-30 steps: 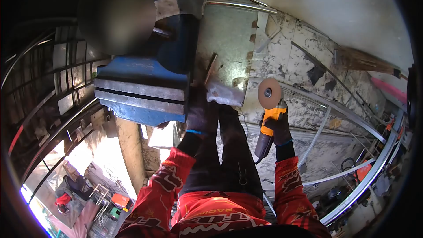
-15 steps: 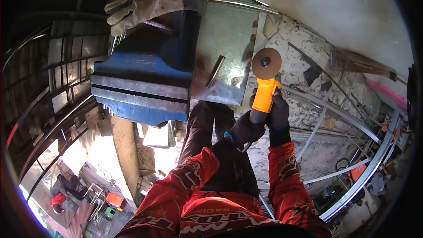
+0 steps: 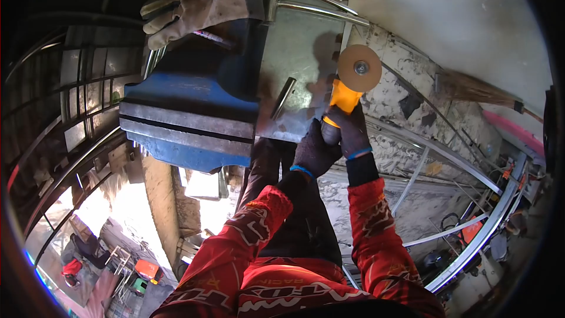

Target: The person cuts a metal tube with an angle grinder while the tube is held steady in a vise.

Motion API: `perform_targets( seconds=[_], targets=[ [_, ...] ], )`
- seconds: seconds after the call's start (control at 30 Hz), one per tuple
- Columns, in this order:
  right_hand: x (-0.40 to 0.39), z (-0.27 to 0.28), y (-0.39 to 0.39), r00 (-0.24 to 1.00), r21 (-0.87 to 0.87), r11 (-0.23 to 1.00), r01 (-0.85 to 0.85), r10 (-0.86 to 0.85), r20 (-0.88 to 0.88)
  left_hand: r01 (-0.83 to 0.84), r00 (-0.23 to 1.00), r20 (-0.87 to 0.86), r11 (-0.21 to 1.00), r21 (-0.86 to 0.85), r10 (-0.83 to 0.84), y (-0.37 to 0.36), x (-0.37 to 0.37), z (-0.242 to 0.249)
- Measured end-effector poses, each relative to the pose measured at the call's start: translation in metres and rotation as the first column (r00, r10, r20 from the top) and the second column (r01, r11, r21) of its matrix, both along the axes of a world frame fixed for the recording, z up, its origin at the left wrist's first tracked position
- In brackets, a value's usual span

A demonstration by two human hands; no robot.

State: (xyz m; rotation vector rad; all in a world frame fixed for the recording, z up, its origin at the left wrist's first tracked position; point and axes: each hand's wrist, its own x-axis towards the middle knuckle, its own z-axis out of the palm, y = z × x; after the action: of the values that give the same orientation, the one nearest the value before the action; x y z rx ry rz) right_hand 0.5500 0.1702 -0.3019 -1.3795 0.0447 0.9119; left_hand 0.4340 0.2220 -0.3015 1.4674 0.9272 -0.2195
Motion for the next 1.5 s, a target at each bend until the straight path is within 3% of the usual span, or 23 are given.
perform_targets(
  seconds=[0.03, 0.1, 0.13, 0.17, 0.23, 0.27, 0.3, 0.33, 0.4, 0.47, 0.57, 0.63, 0.7, 0.83, 0.9, 0.97, 1.03, 1.1, 1.27, 1.3, 1.37, 1.43, 1.5],
  targets=[
    [0.002, -0.015, 0.010, 0.996, -0.106, 0.994, 0.014, -0.005, 0.087, -0.001, 1.000, 0.005, 1.000, 0.003, 0.001, 0.002, 0.003, -0.006],
    [0.009, -0.022, 0.026, 0.997, -0.116, 0.993, 0.010, -0.001, 0.071, 0.007, 0.999, -0.042, 0.979, 0.202, 0.002, 0.004, 0.002, -0.022],
    [0.012, -0.025, 0.033, 0.998, -0.107, 0.994, 0.009, -0.002, 0.061, -0.012, 0.998, 0.070, 0.973, 0.230, -0.004, 0.006, -0.006, -0.031],
    [0.016, -0.028, 0.037, 0.998, -0.130, 0.991, -0.043, 0.048, 0.035, -0.013, 0.998, 0.055, 0.972, 0.234, 0.000, 0.011, -0.016, -0.028],
    [0.023, -0.035, 0.048, 0.993, -0.152, 0.982, -0.109, 0.113, 0.015, 0.017, 0.998, 0.051, 0.986, 0.167, -0.026, 0.021, -0.034, -0.021],
    [0.026, -0.036, 0.053, 0.993, -0.156, 0.981, -0.113, 0.116, 0.010, -0.039, 0.997, 0.063, 0.999, 0.022, 0.038, 0.019, -0.050, -0.028],
    [0.029, -0.037, 0.059, 0.993, -0.158, 0.981, -0.116, 0.119, 0.005, -0.011, 0.999, 0.047, 0.980, 0.201, 0.002, 0.016, -0.073, -0.025],
    [0.035, -0.039, 0.065, 0.992, -0.156, 0.980, -0.125, 0.127, 0.006, 0.078, 0.995, -0.074, 0.978, 0.194, -0.065, 0.013, -0.090, -0.027],
    [0.046, -0.040, 0.072, 0.970, -0.198, 0.956, -0.215, 0.232, 0.067, 0.024, 0.999, -0.038, 0.994, 0.109, -0.020, 0.010, -0.129, -0.007],
    [0.052, -0.029, 0.079, 0.955, -0.201, 0.940, -0.277, 0.292, 0.047, 0.204, 0.961, -0.197, 0.978, 0.045, -0.191, 0.002, -0.183, -0.017],
    [0.057, -0.023, 0.090, 0.946, -0.115, 0.943, -0.314, 0.321, 0.046, 0.028, 0.994, -0.106, 0.999, 0.045, -0.024, -0.027, -0.253, -0.044],
    [0.055, -0.023, 0.093, 0.933, -0.036, 0.937, -0.347, 0.349, 0.086, -0.004, 0.982, -0.186, 0.998, 0.063, 0.016, -0.036, -0.268, -0.042],
    [0.053, -0.032, 0.094, 0.955, 0.003, 0.960, -0.280, 0.278, 0.104, -0.028, 0.967, -0.249, 0.994, 0.102, 0.052, -0.036, -0.264, -0.039],
    [0.059, -0.066, 0.085, 0.903, -0.096, 0.942, -0.322, 0.336, 0.269, 0.051, 0.990, -0.142, 0.924, 0.378, 0.003, -0.038, -0.236, -0.038],
    [0.064, -0.063, 0.083, 0.885, -0.191, 0.912, -0.364, 0.403, 0.235, -0.053, 0.986, -0.157, 0.998, 0.042, 0.059, -0.033, -0.214, -0.027],
    [0.062, -0.064, 0.084, 0.831, -0.241, 0.893, -0.379, 0.443, 0.336, -0.020, 0.972, -0.234, 0.999, 0.050, 0.032, -0.031, -0.200, -0.022],
    [0.059, -0.055, 0.085, 0.854, -0.176, 0.899, -0.401, 0.437, 0.284, -0.135, 0.986, -0.079, 0.981, 0.142, 0.147, -0.039, -0.201, -0.026],
    [0.057, -0.054, 0.083, 0.828, -0.284, 0.862, -0.420, 0.492, 0.269, -0.142, 0.986, -0.064, 0.978, 0.153, 0.153, -0.038, -0.201, -0.024],
    [0.057, -0.060, 0.080, 0.822, -0.236, 0.870, -0.432, 0.487, 0.293, -0.136, 0.989, -0.025, 0.969, 0.207, 0.144, -0.017, -0.187, -0.017],
    [0.056, -0.055, 0.081, 0.807, -0.269, 0.861, -0.432, 0.502, 0.312, -0.115, 0.990, -0.051, 0.958, 0.263, 0.133, -0.008, -0.173, -0.022],
    [0.052, -0.057, 0.079, 0.840, -0.120, 0.897, -0.425, 0.440, 0.317, 0.016, 0.999, -0.040, 0.953, 0.304, -0.004, 0.018, -0.148, -0.023],
    [0.053, -0.073, 0.074, 0.804, -0.213, 0.902, -0.375, 0.431, 0.410, 0.092, 0.995, -0.021, 0.820, 0.565, -0.098, 0.025, -0.125, -0.050],
    [0.045, -0.053, 0.074, 0.838, -0.165, 0.902, -0.398, 0.431, 0.336, -0.130, 0.991, 0.037, 0.935, 0.330, 0.125, 0.030, -0.087, -0.076]
  ],
)
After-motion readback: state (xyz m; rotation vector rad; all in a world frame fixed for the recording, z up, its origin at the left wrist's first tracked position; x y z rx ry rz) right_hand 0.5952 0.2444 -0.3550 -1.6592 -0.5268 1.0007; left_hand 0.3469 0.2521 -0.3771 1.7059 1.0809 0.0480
